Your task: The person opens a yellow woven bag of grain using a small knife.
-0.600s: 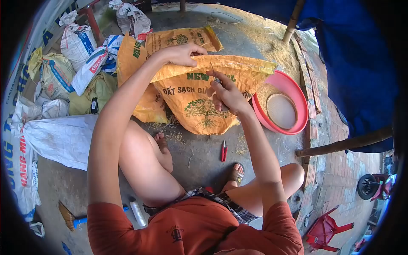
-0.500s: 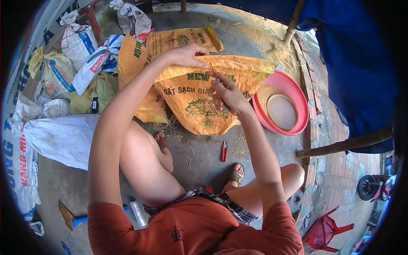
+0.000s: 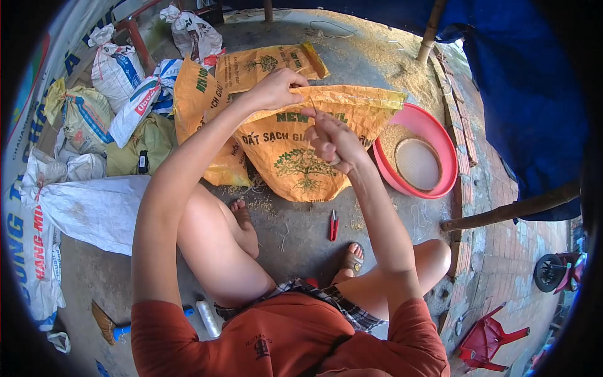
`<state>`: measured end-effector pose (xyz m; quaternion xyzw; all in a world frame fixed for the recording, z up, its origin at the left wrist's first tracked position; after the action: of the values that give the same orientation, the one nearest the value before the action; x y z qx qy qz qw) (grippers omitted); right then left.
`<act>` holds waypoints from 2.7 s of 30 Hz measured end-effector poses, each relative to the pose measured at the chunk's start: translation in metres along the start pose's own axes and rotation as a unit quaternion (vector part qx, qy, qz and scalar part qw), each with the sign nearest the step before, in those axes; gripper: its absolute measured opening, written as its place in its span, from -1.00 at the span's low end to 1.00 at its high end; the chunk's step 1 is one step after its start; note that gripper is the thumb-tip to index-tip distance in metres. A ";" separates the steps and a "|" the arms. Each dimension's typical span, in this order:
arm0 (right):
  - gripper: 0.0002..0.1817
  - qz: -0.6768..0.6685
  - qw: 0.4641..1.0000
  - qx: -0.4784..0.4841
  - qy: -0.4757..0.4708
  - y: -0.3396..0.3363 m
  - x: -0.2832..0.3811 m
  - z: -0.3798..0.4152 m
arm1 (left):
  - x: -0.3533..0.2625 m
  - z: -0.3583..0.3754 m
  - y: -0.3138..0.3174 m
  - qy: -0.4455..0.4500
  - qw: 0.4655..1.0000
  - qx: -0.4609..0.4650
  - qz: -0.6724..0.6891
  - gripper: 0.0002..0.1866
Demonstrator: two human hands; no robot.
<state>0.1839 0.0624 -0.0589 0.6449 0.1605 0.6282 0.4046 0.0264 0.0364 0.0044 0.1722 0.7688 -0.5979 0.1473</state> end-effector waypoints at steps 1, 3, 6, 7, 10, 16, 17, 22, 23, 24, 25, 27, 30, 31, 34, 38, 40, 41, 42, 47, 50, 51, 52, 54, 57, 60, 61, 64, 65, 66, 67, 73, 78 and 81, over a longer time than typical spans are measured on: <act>-0.67 0.000 1.000 0.000 -0.001 0.007 -0.002 0.003 | -0.003 0.001 0.000 -0.002 1.000 0.001 0.003 -0.66; -0.67 0.493 0.851 -0.128 -0.124 0.014 0.005 0.009 | -0.009 0.002 0.001 -0.004 1.000 0.004 0.004 -0.66; -0.67 0.483 0.859 -0.120 -0.124 0.014 0.004 0.011 | -0.013 0.002 0.004 -0.007 1.000 -0.018 -0.006 -0.74; -0.67 0.477 0.862 -0.116 -0.124 0.014 0.003 0.011 | -0.011 0.000 0.006 0.002 1.000 -0.030 0.000 -0.76; -0.66 0.461 0.873 -0.101 -0.123 0.013 0.002 0.011 | -0.009 0.001 0.011 0.025 0.998 -0.057 -0.004 -0.76; -0.66 0.003 1.000 0.025 0.004 0.002 0.003 0.005 | -0.010 0.002 0.010 0.049 0.996 -0.067 -0.013 -0.76; -0.65 0.048 0.999 0.004 -0.005 0.003 0.004 0.006 | -0.011 0.002 0.010 0.046 0.997 -0.062 -0.011 -0.77; -0.64 0.226 0.971 -0.062 -0.049 0.005 0.002 0.007 | -0.014 0.004 0.013 0.055 0.995 -0.079 -0.022 -0.78; -0.64 0.268 0.959 -0.066 -0.065 0.005 0.002 0.007 | -0.015 0.004 0.015 0.047 0.996 -0.067 -0.023 -0.78; -0.64 0.310 0.945 -0.068 -0.081 0.004 0.002 0.006 | -0.016 0.004 0.015 0.047 0.996 -0.068 -0.024 -0.78; -0.64 0.350 0.929 -0.069 -0.096 0.004 0.002 0.005 | -0.017 0.005 0.014 0.059 0.994 -0.079 -0.037 -0.78; -0.64 0.427 0.892 -0.076 -0.126 0.004 0.003 0.006 | -0.018 0.007 0.015 0.072 0.992 -0.087 -0.049 -0.78; -0.64 0.383 0.914 -0.076 -0.111 0.001 0.006 0.007 | -0.021 0.007 0.012 0.096 0.983 -0.154 -0.011 -0.81; -0.64 0.361 0.924 -0.071 -0.102 0.000 0.007 0.006 | -0.020 0.007 0.013 0.085 0.985 -0.148 0.001 -0.81; -0.64 0.290 0.953 -0.058 -0.071 -0.001 0.006 0.002 | -0.016 0.006 0.011 0.057 0.991 -0.119 0.006 -0.80; -0.65 0.290 0.952 -0.058 -0.079 -0.005 0.004 0.000 | -0.016 0.004 0.013 0.064 0.992 -0.103 -0.016 -0.79; -0.67 0.392 0.908 -0.063 -0.134 -0.009 0.005 -0.004 | -0.014 0.002 0.016 0.075 0.990 -0.121 -0.009 -0.80; -0.67 0.441 0.881 -0.064 -0.159 -0.010 0.005 -0.007 | -0.012 0.002 0.016 0.084 0.987 -0.138 -0.002 -0.81; -0.68 0.487 0.852 -0.065 -0.183 -0.010 0.004 -0.008 | -0.012 0.003 0.017 0.083 0.987 -0.138 -0.003 -0.81; -0.70 0.570 0.778 -0.072 -0.254 -0.013 0.005 -0.010 | -0.013 0.002 0.016 0.077 0.987 -0.141 -0.004 -0.80; -0.71 0.605 0.735 -0.070 -0.297 -0.010 0.004 -0.012 | -0.011 0.002 0.016 0.071 0.990 -0.122 0.004 -0.81; -0.71 0.616 0.720 -0.072 -0.311 -0.009 0.003 -0.011 | -0.011 0.002 0.017 0.071 0.990 -0.121 0.005 -0.81; -0.71 0.627 0.704 -0.075 -0.325 -0.009 0.003 -0.010 | -0.012 0.002 0.017 0.081 0.988 -0.128 0.001 -0.81; -0.71 0.638 0.687 -0.079 -0.338 -0.007 0.005 -0.006 | -0.015 0.001 0.017 0.092 0.987 -0.135 -0.002 -0.80; -0.76 0.442 0.874 -0.059 -0.192 -0.007 0.006 -0.008 | -0.015 0.001 0.017 0.090 0.987 -0.131 -0.009 -0.80; -0.81 0.204 0.978 -0.037 -0.026 -0.002 0.000 -0.004 | -0.014 0.000 0.018 0.095 0.984 -0.149 -0.003 -0.79; -0.81 0.206 0.978 -0.036 -0.026 0.000 0.003 -0.004 | -0.013 0.000 0.019 0.081 0.987 -0.135 0.009 -0.80; -0.82 0.157 0.987 -0.014 -0.008 0.005 0.005 -0.002 | -0.011 0.001 0.019 0.065 0.989 -0.127 0.026 -0.81; -0.83 0.140 0.990 -0.008 -0.003 0.005 0.006 -0.001 | -0.012 0.001 0.019 0.066 0.989 -0.128 0.029 -0.82; -0.83 0.121 0.993 -0.002 0.002 0.006 0.006 0.000 | -0.012 0.002 0.019 0.066 0.989 -0.127 0.029 -0.82; -0.84 0.103 0.995 0.003 0.005 0.006 0.006 0.000 | -0.014 0.002 0.019 0.080 0.989 -0.126 0.017 -0.82; -0.84 0.436 0.876 -0.107 -0.178 0.001 0.001 -0.004 | -0.020 0.003 0.022 0.123 0.985 -0.119 -0.019 -0.82; -0.84 0.001 1.000 -0.005 -0.002 0.004 0.001 -0.003 | -0.024 0.006 0.021 0.113 0.986 -0.117 0.029 -0.82; -0.83 -0.238 0.967 0.085 0.045 -0.002 -0.004 -0.006 | -0.023 0.006 0.022 0.097 0.988 -0.103 0.058 -0.82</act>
<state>0.1781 0.0629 -0.0633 0.5909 0.3801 0.5265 0.4786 0.0565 0.0333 -0.0064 0.2574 0.8259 -0.4862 0.1235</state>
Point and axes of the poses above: each hand's wrist, its own z-axis away from the middle knuckle, its own y-axis out of the palm, x = y × z, the point moved 4 cm from there along -z, towards the middle knuckle, and after that the axes turned 5 degrees about -z, right-handed, at the moved point
